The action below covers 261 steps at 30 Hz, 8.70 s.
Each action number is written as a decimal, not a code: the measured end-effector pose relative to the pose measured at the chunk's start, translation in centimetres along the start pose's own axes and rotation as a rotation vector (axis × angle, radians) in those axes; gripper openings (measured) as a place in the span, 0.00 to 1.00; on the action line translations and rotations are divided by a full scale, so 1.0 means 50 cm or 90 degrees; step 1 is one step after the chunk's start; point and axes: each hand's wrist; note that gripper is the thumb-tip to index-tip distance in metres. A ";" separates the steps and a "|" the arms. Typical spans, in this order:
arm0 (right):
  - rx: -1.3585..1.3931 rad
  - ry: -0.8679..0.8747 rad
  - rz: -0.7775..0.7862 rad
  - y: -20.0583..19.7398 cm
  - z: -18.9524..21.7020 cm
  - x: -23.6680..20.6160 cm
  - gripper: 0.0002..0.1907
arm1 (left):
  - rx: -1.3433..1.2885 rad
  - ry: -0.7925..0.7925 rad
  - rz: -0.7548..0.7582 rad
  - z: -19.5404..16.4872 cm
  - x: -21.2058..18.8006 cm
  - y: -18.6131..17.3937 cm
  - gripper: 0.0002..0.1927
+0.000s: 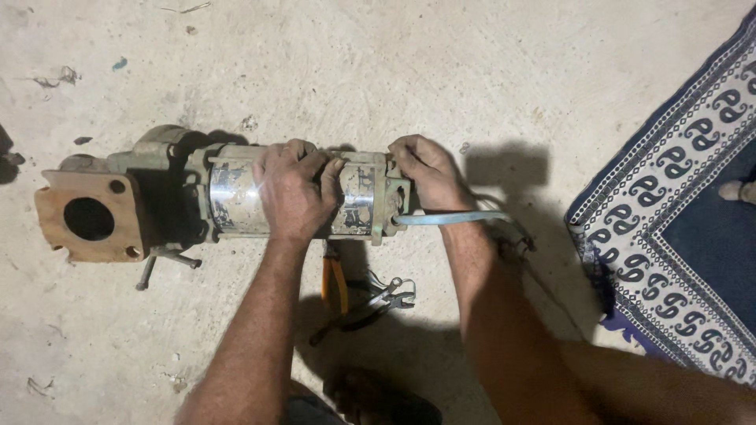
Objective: The person works on a cylindrical electric motor placed on the floor, using a metal rod and pliers to manipulate components near the end cap. The person rotates the motor to access different sides and continues to adjust parts with the tools.
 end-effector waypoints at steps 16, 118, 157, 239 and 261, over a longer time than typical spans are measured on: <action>-0.101 0.004 0.006 -0.010 -0.024 0.008 0.04 | 0.021 -0.015 0.011 0.012 -0.010 0.010 0.10; -0.162 -0.017 -0.109 0.027 -0.005 -0.026 0.04 | 0.019 -0.050 0.204 0.003 0.030 -0.009 0.10; -0.133 -0.084 -0.052 0.001 -0.059 -0.004 0.10 | 0.073 0.024 0.239 -0.005 0.030 0.015 0.09; 0.168 0.073 -0.256 0.068 -0.155 -0.255 0.07 | -0.562 -0.625 -0.017 -0.001 -0.272 0.093 0.18; 0.134 0.062 -0.302 0.110 -0.161 -0.255 0.09 | -0.573 -0.628 -0.093 -0.018 -0.267 0.105 0.17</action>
Point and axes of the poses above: each hand's wrist, its own x-axis towards the middle knuckle, its own y-axis out of the palm, z = x × y, and after that the axes turned 1 degree about x, right-handed
